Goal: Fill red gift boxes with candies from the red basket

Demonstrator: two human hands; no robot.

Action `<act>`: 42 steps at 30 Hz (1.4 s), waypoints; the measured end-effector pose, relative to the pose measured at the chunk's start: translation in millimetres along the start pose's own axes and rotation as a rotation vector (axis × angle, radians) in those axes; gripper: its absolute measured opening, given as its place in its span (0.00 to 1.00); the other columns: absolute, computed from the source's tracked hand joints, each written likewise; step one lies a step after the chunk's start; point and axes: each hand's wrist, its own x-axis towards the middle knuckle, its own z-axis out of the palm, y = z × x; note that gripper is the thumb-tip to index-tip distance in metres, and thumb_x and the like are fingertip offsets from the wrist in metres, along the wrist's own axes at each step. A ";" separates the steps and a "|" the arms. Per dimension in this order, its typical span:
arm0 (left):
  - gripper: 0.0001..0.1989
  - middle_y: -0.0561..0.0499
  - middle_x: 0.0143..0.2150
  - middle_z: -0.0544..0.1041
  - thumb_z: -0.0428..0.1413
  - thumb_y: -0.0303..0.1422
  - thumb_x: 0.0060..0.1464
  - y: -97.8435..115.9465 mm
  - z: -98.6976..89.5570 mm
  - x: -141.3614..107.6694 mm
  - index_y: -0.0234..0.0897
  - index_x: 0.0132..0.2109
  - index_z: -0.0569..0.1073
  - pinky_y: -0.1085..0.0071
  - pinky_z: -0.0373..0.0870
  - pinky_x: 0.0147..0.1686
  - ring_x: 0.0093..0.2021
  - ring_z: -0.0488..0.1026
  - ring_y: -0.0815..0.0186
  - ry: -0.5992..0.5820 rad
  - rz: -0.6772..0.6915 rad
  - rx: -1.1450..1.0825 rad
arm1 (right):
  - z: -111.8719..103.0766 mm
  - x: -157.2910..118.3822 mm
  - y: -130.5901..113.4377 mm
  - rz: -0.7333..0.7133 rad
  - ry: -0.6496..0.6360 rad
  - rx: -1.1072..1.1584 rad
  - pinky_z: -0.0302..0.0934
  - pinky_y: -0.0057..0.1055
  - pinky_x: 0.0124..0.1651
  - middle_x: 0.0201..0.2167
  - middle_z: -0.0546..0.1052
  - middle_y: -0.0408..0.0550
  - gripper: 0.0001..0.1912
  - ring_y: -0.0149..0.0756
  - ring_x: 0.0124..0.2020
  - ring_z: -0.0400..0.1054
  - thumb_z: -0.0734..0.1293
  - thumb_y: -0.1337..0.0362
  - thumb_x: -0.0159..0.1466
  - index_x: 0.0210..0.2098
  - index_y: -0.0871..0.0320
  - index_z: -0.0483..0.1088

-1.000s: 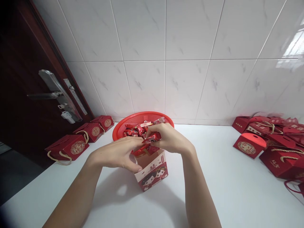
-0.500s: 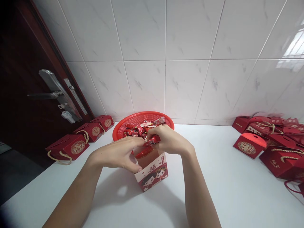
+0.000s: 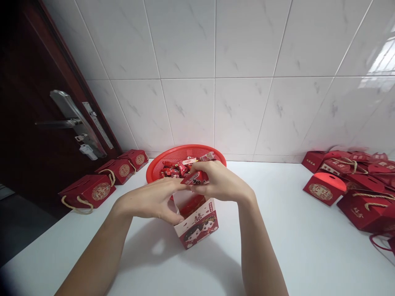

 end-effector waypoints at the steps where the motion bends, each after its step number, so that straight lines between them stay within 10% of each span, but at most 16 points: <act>1: 0.22 0.51 0.38 0.75 0.63 0.43 0.42 0.2 -0.2 -0.2 0.42 0.46 0.76 0.66 0.65 0.37 0.41 0.73 0.55 0.001 -0.005 0.004 | -0.5 -1.0 0.3 -0.008 0.007 0.018 0.55 0.30 0.33 0.34 0.74 0.43 0.05 0.33 0.33 0.63 0.69 0.67 0.61 0.37 0.56 0.69; 9: 0.13 0.55 0.30 0.72 0.60 0.37 0.44 4.1 -2.3 0.0 0.42 0.39 0.73 0.68 0.60 0.31 0.31 0.71 0.61 -0.044 0.071 -0.055 | 2.4 0.4 5.8 -0.014 -0.064 0.341 0.62 0.32 0.37 0.33 0.73 0.43 0.03 0.35 0.36 0.67 0.62 0.68 0.65 0.38 0.54 0.63; 15: 0.14 0.58 0.26 0.65 0.61 0.37 0.42 0.9 0.2 2.0 0.41 0.36 0.67 0.69 0.55 0.27 0.28 0.66 0.64 -0.033 0.038 -0.071 | -1.5 3.5 11.4 -0.144 -0.201 0.159 0.60 0.29 0.36 0.34 0.76 0.43 0.04 0.32 0.34 0.67 0.69 0.66 0.64 0.39 0.57 0.76; 25: 0.17 0.57 0.27 0.64 0.61 0.36 0.40 4.6 -1.5 1.7 0.41 0.28 0.58 0.68 0.52 0.26 0.30 0.62 0.65 -0.028 0.029 -0.038 | 5.9 3.4 5.5 0.038 -0.244 0.036 0.65 0.27 0.37 0.36 0.81 0.45 0.11 0.33 0.36 0.74 0.71 0.77 0.56 0.37 0.59 0.77; 42: 0.11 0.58 0.28 0.68 0.60 0.33 0.40 5.8 -2.5 0.9 0.41 0.32 0.66 0.70 0.58 0.28 0.30 0.67 0.66 -0.039 0.085 -0.080 | 32.5 3.7 -21.3 0.303 -0.306 -0.444 0.42 0.31 0.26 0.19 0.59 0.41 0.12 0.29 0.23 0.50 0.61 0.81 0.52 0.20 0.58 0.64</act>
